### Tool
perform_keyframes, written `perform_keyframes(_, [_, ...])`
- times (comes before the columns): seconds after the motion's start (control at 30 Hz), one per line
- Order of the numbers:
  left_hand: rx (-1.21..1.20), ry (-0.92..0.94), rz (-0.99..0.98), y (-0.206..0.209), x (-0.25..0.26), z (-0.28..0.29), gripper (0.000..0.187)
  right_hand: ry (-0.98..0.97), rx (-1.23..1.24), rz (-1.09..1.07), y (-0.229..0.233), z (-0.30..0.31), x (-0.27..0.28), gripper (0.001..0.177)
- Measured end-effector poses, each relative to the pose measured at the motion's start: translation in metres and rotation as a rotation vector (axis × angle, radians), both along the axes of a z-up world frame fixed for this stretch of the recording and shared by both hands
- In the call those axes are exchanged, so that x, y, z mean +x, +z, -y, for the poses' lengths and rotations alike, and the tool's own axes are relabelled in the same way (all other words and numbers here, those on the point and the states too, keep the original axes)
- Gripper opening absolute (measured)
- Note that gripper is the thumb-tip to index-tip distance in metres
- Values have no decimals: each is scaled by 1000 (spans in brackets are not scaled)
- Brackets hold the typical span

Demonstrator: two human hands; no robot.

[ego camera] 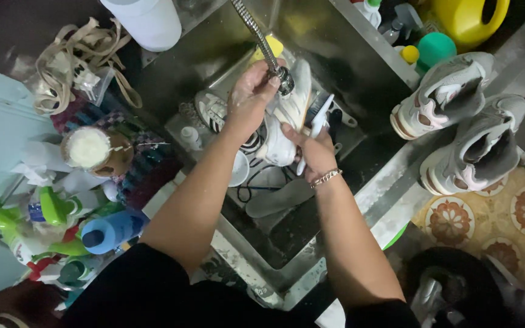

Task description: Cleaning and scrubbing white sneakers with cleaning foam and brushes at a utility sink.

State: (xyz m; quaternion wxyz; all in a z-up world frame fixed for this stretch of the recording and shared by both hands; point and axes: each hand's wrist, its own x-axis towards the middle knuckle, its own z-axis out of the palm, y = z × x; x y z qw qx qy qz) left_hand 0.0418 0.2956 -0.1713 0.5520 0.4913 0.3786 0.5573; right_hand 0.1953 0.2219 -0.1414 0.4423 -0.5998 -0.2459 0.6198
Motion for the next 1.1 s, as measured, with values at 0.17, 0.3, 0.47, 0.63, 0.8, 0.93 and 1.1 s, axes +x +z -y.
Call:
perform_keyframes(0.17, [-11, -19, 47, 3, -4, 5, 27, -82, 63, -5, -8, -14, 1, 43])
perform_keyframes(0.3, [-97, 18, 38, 14, -8, 12, 31, -166, 75, 21, -24, -30, 7, 38])
perform_keyframes(0.47, [-14, -45, 48, 18, -11, 12, 30, -221, 79, -74, -24, -38, 14, 30])
perform_keyframes(0.63, [-127, -5, -52, 17, -11, 10, 31, -198, 90, -193, -48, -44, 31, 24])
perform_keyframes(0.8, [-86, -30, 68, 5, -11, 4, 31, -219, -18, -331, -44, -45, 29, 22])
perform_keyframes(0.93, [-85, -11, 39, 10, -12, 4, 30, -227, -49, -379, -36, -47, 25, 22])
perform_keyframes(1.1, [-86, -29, 6, 16, -15, 6, 30, -147, 14, -472, -52, -48, 31, 24])
